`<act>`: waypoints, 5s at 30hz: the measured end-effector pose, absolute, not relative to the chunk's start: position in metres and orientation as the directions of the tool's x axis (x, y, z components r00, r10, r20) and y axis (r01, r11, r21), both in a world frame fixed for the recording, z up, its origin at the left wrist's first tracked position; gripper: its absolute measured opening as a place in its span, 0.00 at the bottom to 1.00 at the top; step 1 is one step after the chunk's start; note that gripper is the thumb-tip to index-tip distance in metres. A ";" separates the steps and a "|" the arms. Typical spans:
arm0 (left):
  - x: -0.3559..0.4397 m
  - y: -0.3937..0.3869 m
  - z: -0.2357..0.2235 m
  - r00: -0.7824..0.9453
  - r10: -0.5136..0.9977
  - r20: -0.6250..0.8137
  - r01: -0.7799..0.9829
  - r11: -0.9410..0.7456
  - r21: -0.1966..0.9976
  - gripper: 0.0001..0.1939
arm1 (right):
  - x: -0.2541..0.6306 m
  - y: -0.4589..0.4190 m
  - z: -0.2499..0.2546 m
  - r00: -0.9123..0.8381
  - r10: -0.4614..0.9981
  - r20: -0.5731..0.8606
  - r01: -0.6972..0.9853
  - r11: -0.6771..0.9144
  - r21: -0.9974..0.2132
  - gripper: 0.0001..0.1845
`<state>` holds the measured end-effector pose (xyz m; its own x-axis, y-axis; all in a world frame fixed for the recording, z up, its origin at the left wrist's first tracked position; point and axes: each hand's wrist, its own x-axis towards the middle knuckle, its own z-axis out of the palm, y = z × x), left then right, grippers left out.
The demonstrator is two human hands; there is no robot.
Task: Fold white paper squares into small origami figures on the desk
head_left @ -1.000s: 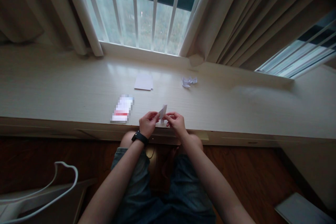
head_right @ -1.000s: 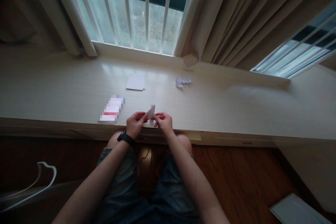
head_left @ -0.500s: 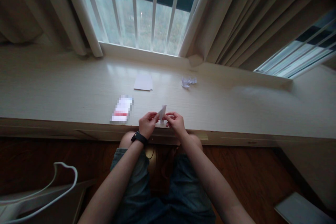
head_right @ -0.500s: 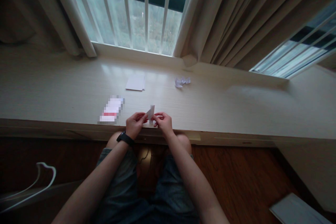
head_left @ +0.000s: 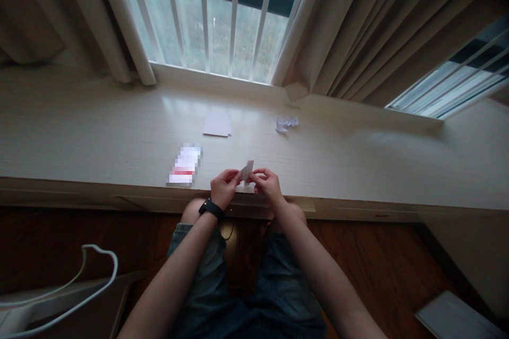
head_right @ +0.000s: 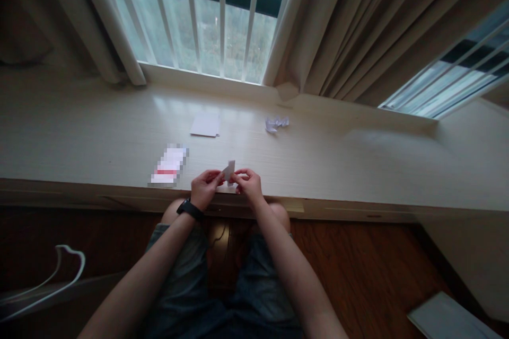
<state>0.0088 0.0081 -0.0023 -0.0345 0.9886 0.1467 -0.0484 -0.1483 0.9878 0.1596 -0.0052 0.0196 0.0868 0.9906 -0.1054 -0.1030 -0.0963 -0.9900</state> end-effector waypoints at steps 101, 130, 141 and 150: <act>0.016 0.023 0.026 0.077 0.978 -0.196 -0.205 0.208 0.956 0.14 | 0.164 0.003 0.018 0.163 0.983 -0.087 -0.086 -0.073 -0.994 0.14; -0.008 0.032 0.021 0.259 0.944 -0.203 -0.119 0.240 0.964 0.27 | 0.171 0.011 0.005 0.085 0.995 -0.060 -0.062 -0.054 -0.997 0.26; -0.011 0.035 0.024 0.348 0.900 -0.263 -0.037 0.293 0.955 0.25 | 0.179 0.014 0.011 -0.027 0.995 -0.093 -0.028 -0.094 -0.995 0.21; -0.010 0.046 0.022 0.300 0.908 -0.293 0.023 0.300 0.954 0.21 | 0.174 0.015 0.010 -0.065 0.994 -0.087 0.018 -0.086 -0.996 0.29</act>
<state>-0.0096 0.0458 0.0219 0.2999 0.9079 -0.2930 0.0229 0.3002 0.9536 0.1739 0.0151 0.0103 -0.0648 0.9941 -0.0869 0.0181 -0.0859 -0.9961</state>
